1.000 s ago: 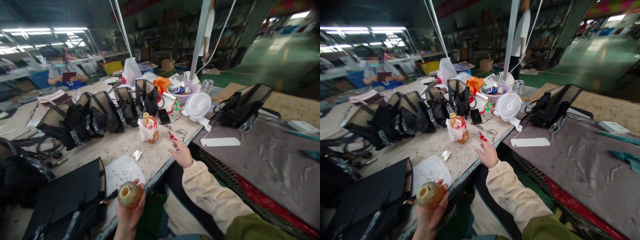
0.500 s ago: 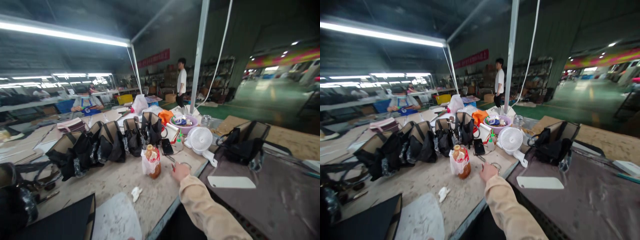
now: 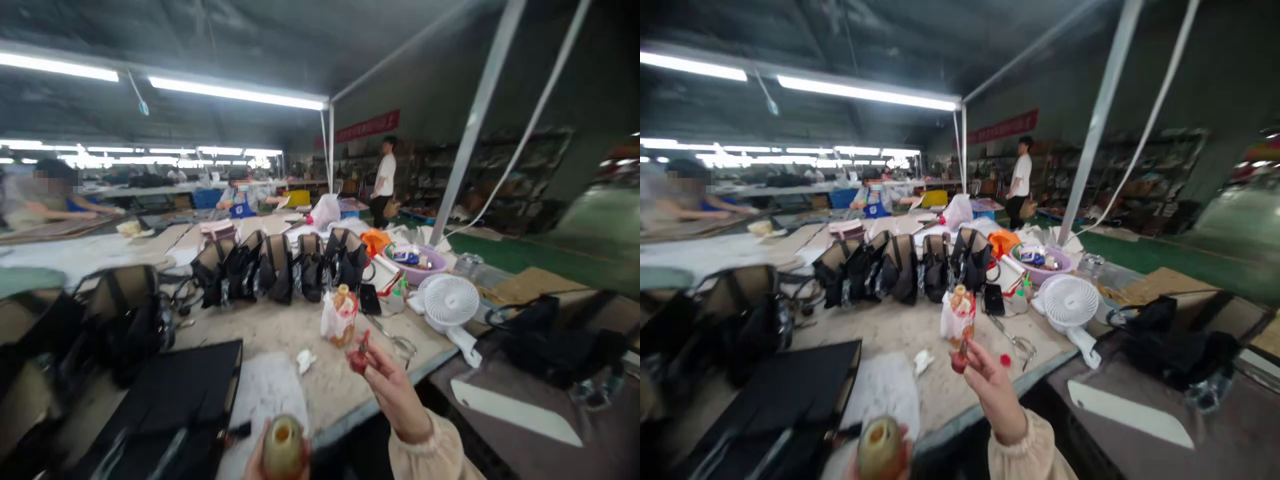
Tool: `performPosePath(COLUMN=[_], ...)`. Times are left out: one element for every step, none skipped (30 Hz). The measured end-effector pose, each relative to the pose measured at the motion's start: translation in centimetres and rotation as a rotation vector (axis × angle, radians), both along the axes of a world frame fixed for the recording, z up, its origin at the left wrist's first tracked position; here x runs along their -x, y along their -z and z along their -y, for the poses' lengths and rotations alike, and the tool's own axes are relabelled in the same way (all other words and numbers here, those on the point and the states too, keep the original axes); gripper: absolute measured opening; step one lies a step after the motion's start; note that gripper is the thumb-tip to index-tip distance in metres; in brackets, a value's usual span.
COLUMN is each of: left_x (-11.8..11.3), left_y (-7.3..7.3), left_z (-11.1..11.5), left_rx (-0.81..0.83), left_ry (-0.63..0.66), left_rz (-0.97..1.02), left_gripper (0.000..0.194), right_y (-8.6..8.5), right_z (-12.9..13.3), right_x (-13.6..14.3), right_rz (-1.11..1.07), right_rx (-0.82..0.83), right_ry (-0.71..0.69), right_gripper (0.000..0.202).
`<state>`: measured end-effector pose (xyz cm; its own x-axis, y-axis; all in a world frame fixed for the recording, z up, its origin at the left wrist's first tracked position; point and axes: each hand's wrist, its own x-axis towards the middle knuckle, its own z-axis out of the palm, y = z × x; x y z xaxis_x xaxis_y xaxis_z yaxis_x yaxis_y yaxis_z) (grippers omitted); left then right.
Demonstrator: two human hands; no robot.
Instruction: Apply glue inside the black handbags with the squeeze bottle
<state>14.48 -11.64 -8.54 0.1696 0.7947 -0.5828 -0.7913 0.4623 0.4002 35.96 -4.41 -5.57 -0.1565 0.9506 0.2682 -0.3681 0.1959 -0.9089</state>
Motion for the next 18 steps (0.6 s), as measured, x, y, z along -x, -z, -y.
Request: performPosePath(left_x=[0.0,0.0,0.0,0.0,0.1,0.2,0.3,0.4,0.4,0.5,0.6,0.6,0.6,0.7,0.7,0.8,0.9,0.9], left_y=[0.4,0.7,0.9,1.0,1.1,1.0,1.0,0.9,0.9,0.9,1.0,1.0,1.1,1.1,1.1,1.1,1.0,0.9], left_z=[0.7,1.4,1.9,2.3,2.6,2.8,3.0,3.2,3.4,3.5,3.7,3.9,4.0,4.1,4.2,4.3,4.3,4.4], left_rx=[0.033,-0.002,-0.035,-0.068,-0.095,-0.116,-0.132,-0.138,-0.14,-0.138,-0.135,-0.133,-0.134,-0.136,-0.135,-0.131,-0.126,-0.12], left_ry=[-0.04,-0.027,0.018,0.053,0.092,0.104,0.109,0.11,0.112,0.119,0.13,0.142,0.154,0.162,0.166,0.171,0.177,0.185], left_rz=[0.011,0.043,0.081,0.127,0.168,0.194,0.216,0.231,0.245,0.261,0.277,0.294,0.31,0.323,0.333,0.338,0.341,0.341], left_gripper=[0.033,0.038,0.043,0.048,0.05,0.051,0.051,0.051,0.05,0.049,0.049,0.049,0.049,0.048,0.048,0.047,0.047,0.047], right_y=[-0.1,-0.3,-0.4,-0.5,-0.7,-0.8,-1.0,-1.2,-1.5,-1.7,-1.9,-2.1,-2.2,-2.3,-2.4,-2.5,-2.5,-2.6], right_z=[1.4,2.5,3.5,4.2,4.8,5.2,5.6,5.9,6.1,6.3,6.5,6.6,6.6,6.7,6.7,6.7,6.7,6.6], right_x=[1.4,2.8,3.9,4.9,5.7,6.2,6.6,6.9,7.1,7.2,7.2,7.3,7.3,7.3,7.2,7.2,7.2,7.1], right_rz=[-0.023,-0.026,-0.023,-0.006,0.01,0.03,0.053,0.077,0.101,0.123,0.141,0.159,0.181,0.208,0.243,0.281,0.314,0.336], right_rx=[0.006,0.019,0.021,0.029,0.037,0.038,0.035,0.024,0.005,-0.018,-0.042,-0.062,-0.076,-0.087,-0.096,-0.108,-0.124,-0.145], right_ry=[-0.067,-0.121,-0.157,-0.205,-0.249,-0.29,-0.329,-0.362,-0.391,-0.415,-0.436,-0.455,-0.474,-0.49,-0.504,-0.515,-0.521,-0.523], right_gripper=[0.045,0.046,0.045,0.045,0.044,0.042,0.04,0.038,0.037,0.037,0.037,0.037,0.037,0.037,0.038,0.039,0.04,0.04])
